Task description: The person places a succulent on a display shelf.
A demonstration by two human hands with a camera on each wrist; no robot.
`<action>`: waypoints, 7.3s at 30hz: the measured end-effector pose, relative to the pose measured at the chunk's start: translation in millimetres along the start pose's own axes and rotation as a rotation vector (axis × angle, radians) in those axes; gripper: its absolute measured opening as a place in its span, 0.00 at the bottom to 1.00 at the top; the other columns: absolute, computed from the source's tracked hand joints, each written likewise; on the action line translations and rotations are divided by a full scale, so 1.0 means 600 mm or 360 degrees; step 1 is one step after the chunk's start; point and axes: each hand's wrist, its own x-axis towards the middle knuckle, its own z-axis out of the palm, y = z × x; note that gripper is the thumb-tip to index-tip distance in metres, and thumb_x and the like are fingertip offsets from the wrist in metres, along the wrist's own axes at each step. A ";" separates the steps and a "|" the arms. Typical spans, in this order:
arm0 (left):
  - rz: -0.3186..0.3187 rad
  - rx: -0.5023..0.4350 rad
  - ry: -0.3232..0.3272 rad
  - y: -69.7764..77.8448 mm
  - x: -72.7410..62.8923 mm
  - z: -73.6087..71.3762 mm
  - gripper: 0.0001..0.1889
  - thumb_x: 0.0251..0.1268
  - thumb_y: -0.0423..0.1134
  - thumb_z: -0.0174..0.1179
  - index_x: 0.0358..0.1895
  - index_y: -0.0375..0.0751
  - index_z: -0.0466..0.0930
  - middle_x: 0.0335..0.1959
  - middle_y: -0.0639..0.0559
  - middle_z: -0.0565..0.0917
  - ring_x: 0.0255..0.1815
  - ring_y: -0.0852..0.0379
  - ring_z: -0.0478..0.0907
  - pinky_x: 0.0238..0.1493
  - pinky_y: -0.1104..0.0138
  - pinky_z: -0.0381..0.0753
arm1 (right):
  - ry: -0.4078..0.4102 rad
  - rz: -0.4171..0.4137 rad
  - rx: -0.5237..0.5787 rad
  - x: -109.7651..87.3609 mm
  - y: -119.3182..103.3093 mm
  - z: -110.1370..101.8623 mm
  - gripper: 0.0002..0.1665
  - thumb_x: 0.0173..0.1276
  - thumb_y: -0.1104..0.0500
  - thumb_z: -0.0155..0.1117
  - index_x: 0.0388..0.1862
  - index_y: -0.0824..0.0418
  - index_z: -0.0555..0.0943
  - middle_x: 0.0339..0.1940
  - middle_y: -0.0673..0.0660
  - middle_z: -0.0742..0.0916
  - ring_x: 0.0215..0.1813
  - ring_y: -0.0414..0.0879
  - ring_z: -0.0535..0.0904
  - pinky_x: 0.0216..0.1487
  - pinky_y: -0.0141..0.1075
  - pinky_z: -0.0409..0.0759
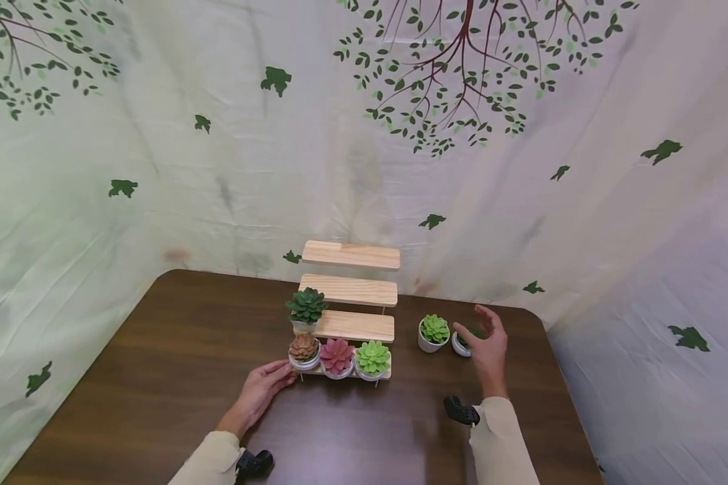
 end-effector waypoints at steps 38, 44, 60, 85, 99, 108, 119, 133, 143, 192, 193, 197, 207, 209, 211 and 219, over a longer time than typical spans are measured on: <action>0.0022 -0.0002 -0.0018 -0.008 0.001 -0.004 0.10 0.69 0.27 0.54 0.48 0.23 0.78 0.32 0.53 0.85 0.35 0.60 0.82 0.42 0.70 0.83 | -0.0154 0.0475 0.0198 -0.020 0.134 -0.032 0.56 0.61 0.70 0.68 0.78 0.63 0.43 0.76 0.64 0.58 0.75 0.56 0.54 0.74 0.47 0.54; 0.0021 -0.0026 -0.0036 -0.008 0.004 -0.005 0.08 0.69 0.27 0.54 0.46 0.27 0.79 0.32 0.52 0.85 0.35 0.60 0.82 0.43 0.69 0.83 | -0.0179 0.0478 0.0060 -0.018 0.134 -0.017 0.55 0.61 0.67 0.69 0.77 0.64 0.45 0.74 0.69 0.60 0.74 0.59 0.57 0.73 0.49 0.58; 0.0029 -0.0025 -0.0061 -0.010 0.006 -0.004 0.08 0.69 0.26 0.53 0.47 0.26 0.78 0.32 0.52 0.85 0.36 0.60 0.82 0.43 0.69 0.83 | 0.0058 0.0459 0.0096 -0.008 0.149 0.009 0.43 0.57 0.73 0.69 0.70 0.70 0.61 0.63 0.71 0.73 0.62 0.57 0.69 0.40 0.13 0.68; 0.0272 -0.0124 -0.0286 -0.015 0.002 -0.012 0.10 0.66 0.35 0.61 0.45 0.32 0.83 0.35 0.54 0.86 0.37 0.62 0.83 0.41 0.72 0.83 | -0.0077 0.0490 0.0007 -0.042 0.137 -0.001 0.44 0.58 0.70 0.70 0.71 0.71 0.60 0.65 0.71 0.71 0.62 0.56 0.69 0.39 0.12 0.67; 0.0023 -0.0067 -0.0018 -0.006 0.005 -0.002 0.07 0.68 0.24 0.54 0.43 0.30 0.81 0.31 0.51 0.85 0.34 0.59 0.82 0.41 0.69 0.83 | -0.0076 0.0480 -0.0003 -0.063 0.099 -0.024 0.45 0.58 0.64 0.73 0.70 0.70 0.61 0.66 0.70 0.72 0.63 0.55 0.69 0.40 0.11 0.69; 0.0022 -0.0038 -0.0007 -0.005 0.006 0.000 0.10 0.68 0.25 0.54 0.47 0.23 0.78 0.32 0.51 0.85 0.35 0.59 0.82 0.42 0.69 0.83 | -0.0079 0.0401 0.0066 -0.072 0.057 -0.021 0.42 0.57 0.68 0.72 0.69 0.68 0.64 0.63 0.67 0.74 0.49 0.33 0.74 0.44 0.15 0.74; 0.0055 -0.0049 -0.0029 -0.005 0.005 0.002 0.10 0.68 0.24 0.53 0.48 0.21 0.76 0.32 0.51 0.85 0.35 0.60 0.82 0.42 0.69 0.83 | -0.0127 0.0328 0.0116 -0.080 0.020 -0.004 0.41 0.56 0.68 0.73 0.67 0.67 0.66 0.62 0.66 0.75 0.47 0.29 0.75 0.46 0.17 0.75; 0.0083 -0.0040 -0.0032 -0.005 0.009 -0.003 0.08 0.68 0.26 0.55 0.45 0.25 0.80 0.32 0.50 0.85 0.35 0.59 0.82 0.41 0.69 0.83 | -0.0239 0.0168 0.0284 -0.078 -0.034 0.063 0.36 0.55 0.74 0.71 0.64 0.70 0.69 0.58 0.68 0.77 0.48 0.33 0.78 0.49 0.22 0.77; 0.0083 -0.0073 -0.0060 -0.005 0.005 -0.001 0.07 0.68 0.26 0.55 0.40 0.34 0.83 0.31 0.52 0.85 0.34 0.60 0.82 0.41 0.70 0.83 | -0.0389 0.0089 0.0237 -0.067 -0.064 0.108 0.38 0.53 0.73 0.72 0.64 0.70 0.69 0.59 0.67 0.77 0.56 0.46 0.76 0.51 0.23 0.77; 0.0020 -0.0049 -0.0016 0.001 0.004 -0.002 0.09 0.68 0.25 0.54 0.46 0.24 0.79 0.31 0.51 0.85 0.34 0.60 0.82 0.42 0.69 0.83 | -0.0779 0.0003 -0.0057 -0.092 -0.135 0.261 0.43 0.48 0.66 0.79 0.64 0.68 0.71 0.58 0.66 0.80 0.61 0.59 0.76 0.60 0.45 0.76; 0.0010 -0.0052 -0.0017 0.001 0.004 -0.002 0.09 0.68 0.25 0.54 0.47 0.23 0.78 0.31 0.51 0.85 0.34 0.60 0.82 0.42 0.69 0.83 | -0.0786 -0.0001 -0.0083 -0.091 -0.135 0.261 0.44 0.47 0.66 0.79 0.64 0.68 0.71 0.58 0.66 0.80 0.60 0.59 0.76 0.60 0.45 0.76; -0.0032 -0.0053 -0.0015 0.002 0.006 -0.003 0.10 0.68 0.25 0.54 0.48 0.23 0.78 0.32 0.51 0.85 0.35 0.60 0.82 0.43 0.69 0.83 | -0.0800 0.0007 -0.0168 -0.091 -0.136 0.264 0.44 0.47 0.66 0.79 0.65 0.69 0.71 0.58 0.66 0.80 0.60 0.58 0.76 0.60 0.45 0.77; -0.0049 -0.0068 -0.0062 0.001 0.006 -0.006 0.07 0.69 0.25 0.53 0.45 0.29 0.79 0.31 0.54 0.85 0.35 0.61 0.82 0.44 0.70 0.83 | -0.0830 -0.0035 -0.0330 -0.090 -0.143 0.273 0.42 0.45 0.66 0.80 0.62 0.68 0.74 0.55 0.65 0.82 0.54 0.55 0.81 0.53 0.44 0.81; -0.0034 -0.0060 -0.0081 0.000 0.006 -0.007 0.08 0.69 0.25 0.53 0.46 0.29 0.79 0.31 0.54 0.85 0.36 0.61 0.82 0.44 0.70 0.82 | -0.0832 -0.0030 -0.0337 -0.090 -0.143 0.274 0.42 0.45 0.66 0.81 0.62 0.68 0.74 0.55 0.64 0.82 0.53 0.55 0.81 0.51 0.43 0.82; -0.0015 -0.0059 -0.0090 -0.001 0.006 -0.007 0.07 0.69 0.25 0.54 0.46 0.29 0.79 0.31 0.54 0.85 0.36 0.61 0.82 0.44 0.70 0.83 | -0.0832 -0.0015 -0.0327 -0.090 -0.145 0.275 0.43 0.45 0.66 0.81 0.62 0.68 0.74 0.55 0.65 0.82 0.53 0.55 0.81 0.51 0.43 0.82; 0.0039 -0.0031 -0.0069 -0.004 0.003 -0.005 0.08 0.68 0.27 0.55 0.45 0.27 0.80 0.32 0.52 0.85 0.35 0.60 0.82 0.42 0.70 0.83 | -0.0814 0.0046 -0.0320 -0.087 -0.146 0.271 0.42 0.44 0.65 0.81 0.60 0.68 0.73 0.56 0.66 0.81 0.55 0.58 0.80 0.52 0.44 0.82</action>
